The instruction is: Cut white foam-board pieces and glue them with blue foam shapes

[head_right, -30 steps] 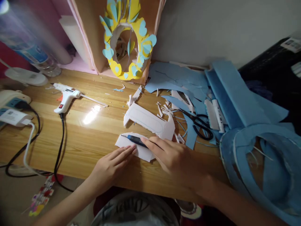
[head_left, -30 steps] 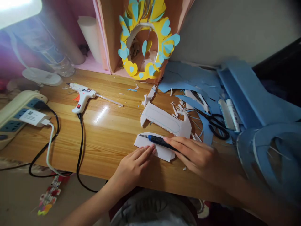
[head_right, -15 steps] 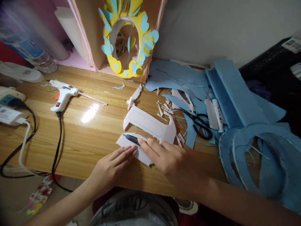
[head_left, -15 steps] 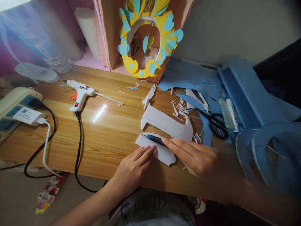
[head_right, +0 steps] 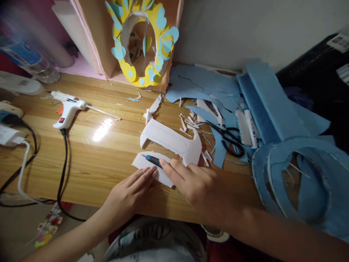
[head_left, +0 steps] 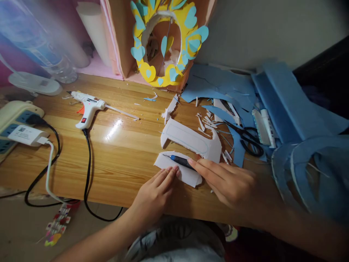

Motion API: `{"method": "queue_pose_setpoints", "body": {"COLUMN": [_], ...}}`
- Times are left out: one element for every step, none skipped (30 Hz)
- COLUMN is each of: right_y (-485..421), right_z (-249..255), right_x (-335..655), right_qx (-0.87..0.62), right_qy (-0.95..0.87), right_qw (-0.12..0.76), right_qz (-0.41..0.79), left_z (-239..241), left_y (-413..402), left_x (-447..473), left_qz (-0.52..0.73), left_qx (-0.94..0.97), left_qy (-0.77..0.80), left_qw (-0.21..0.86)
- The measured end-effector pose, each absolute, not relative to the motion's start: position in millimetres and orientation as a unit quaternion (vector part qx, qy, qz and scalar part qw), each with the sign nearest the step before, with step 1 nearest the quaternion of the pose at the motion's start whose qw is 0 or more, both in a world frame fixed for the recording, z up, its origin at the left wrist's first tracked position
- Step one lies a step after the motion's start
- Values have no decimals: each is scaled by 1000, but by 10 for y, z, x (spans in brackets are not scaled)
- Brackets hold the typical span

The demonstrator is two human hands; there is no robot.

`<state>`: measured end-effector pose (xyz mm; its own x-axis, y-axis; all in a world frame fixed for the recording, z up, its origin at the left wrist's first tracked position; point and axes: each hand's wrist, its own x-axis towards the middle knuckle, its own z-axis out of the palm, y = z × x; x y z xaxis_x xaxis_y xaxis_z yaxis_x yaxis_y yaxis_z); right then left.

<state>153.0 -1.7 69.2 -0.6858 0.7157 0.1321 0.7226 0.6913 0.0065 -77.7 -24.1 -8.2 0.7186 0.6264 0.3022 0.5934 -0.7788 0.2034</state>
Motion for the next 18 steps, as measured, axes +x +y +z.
{"method": "queue_pose_setpoints", "body": {"right_y": [-11,-7,-4,-3,-4,-7,-12,-19,-29,-41,-56,-73,-91,-111,-132,-153,-175,-198], "right_z": [696,701,707,713,721,729,737,745,751,754,755,754,751,748,745,742,740,738], "right_x": [1537,1548,1562,1578,1595,1611,1627,1643,1661,1680,1702,1727,1755,1785,1815,1846,1875,1902], "right_qx": [-389,-386,-385,-383,-381,-379,-377,-373,-369,-367,-368,-370,-375,-378,-381,-382,-382,-384], "right_qy": [-919,-920,-921,-922,-923,-923,-924,-926,-927,-928,-928,-927,-925,-924,-924,-923,-924,-923], "right_qw": [60,58,57,57,56,56,55,57,57,55,54,53,50,47,41,35,32,30], "right_qz": [-29,-27,-23,-21,-20,-21,-23,-28,-30,-29,-27,-24,-20,-17,-12,-7,-2,3], "left_z": [-85,-87,-89,-89,-89,-87,-84,-80,-75,-71,-66,-62,-60,-59,-59,-61,-65,-69], "left_y": [-242,-244,-246,-249,-252,-255,-259,-261,-264,-266,-267,-268,-270,-270,-271,-272,-273,-274], "left_x": [-774,-771,-767,-764,-760,-758,-756,-755,-756,-756,-757,-758,-759,-759,-759,-758,-757,-756], "left_qz": [180,180,180,180,180,180,180,179,178,177,175,174,173,172,171,171,170,168], "left_qx": [926,926,926,925,925,924,923,923,922,922,922,922,922,922,922,921,922,922], "left_qy": [328,329,330,332,334,335,338,340,341,343,343,344,344,345,346,347,347,347], "left_qw": [43,40,38,36,35,35,36,37,37,37,36,37,38,39,40,40,40,39]}}
